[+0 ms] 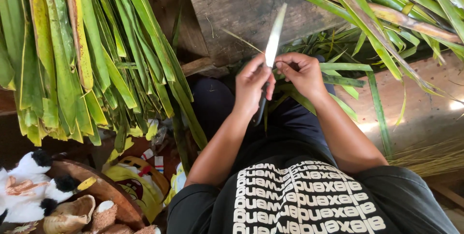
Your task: Stripping the midrib from palm leaves using a knife
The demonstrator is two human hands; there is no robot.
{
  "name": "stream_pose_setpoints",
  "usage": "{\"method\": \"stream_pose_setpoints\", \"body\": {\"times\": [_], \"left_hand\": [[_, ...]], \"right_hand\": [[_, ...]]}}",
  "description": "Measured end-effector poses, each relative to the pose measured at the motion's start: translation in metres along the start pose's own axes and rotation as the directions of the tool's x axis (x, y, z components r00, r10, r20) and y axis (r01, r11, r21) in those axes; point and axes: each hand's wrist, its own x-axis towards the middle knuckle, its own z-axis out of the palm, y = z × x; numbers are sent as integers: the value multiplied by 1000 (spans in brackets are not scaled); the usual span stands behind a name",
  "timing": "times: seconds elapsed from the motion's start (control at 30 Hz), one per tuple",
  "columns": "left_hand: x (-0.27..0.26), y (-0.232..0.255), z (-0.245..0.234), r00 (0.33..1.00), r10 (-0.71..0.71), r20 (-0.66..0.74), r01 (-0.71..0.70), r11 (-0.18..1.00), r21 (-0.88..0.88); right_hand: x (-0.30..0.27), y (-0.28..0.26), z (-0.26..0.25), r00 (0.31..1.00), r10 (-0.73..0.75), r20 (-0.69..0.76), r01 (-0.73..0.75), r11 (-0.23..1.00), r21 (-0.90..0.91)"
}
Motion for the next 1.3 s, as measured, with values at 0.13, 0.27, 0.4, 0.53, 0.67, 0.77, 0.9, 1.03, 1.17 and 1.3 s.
{"method": "stream_pose_setpoints", "body": {"times": [0.13,0.27,0.4,0.53,0.67,0.77,0.9,1.03,1.17,1.3], "left_hand": [[12,13,-16,988,79,-133,-78,997,10],[8,11,-8,984,84,-156,-87,996,-12],[-7,-10,8,999,-33,-29,33,999,-9],[5,-8,-4,993,18,-116,-19,1000,-10],[16,4,-27,964,112,-239,-127,991,-47],[0,11,9,982,30,-186,-33,999,-12],[-4,-9,10,994,-91,54,89,995,35],[13,2,3,970,-35,-239,52,996,68],[16,1,7,982,-81,-171,96,992,84],[1,-25,43,986,-169,-1,167,973,162]], "right_hand": [[-4,1,-9,998,31,49,-30,999,-23],[-7,9,-11,998,55,35,-52,997,-63],[-3,10,-3,999,48,-2,-48,996,-75],[-7,2,-6,999,34,12,-33,997,-69],[-10,9,-20,1000,29,4,-29,997,-65],[-12,2,-18,999,25,-20,-26,999,-47],[-19,4,-20,999,29,-41,-29,1000,0],[-38,15,-37,994,39,-98,-42,999,-27],[-67,21,-65,959,71,-274,-76,997,-7],[-99,15,-92,894,101,-436,-101,995,24]]}}
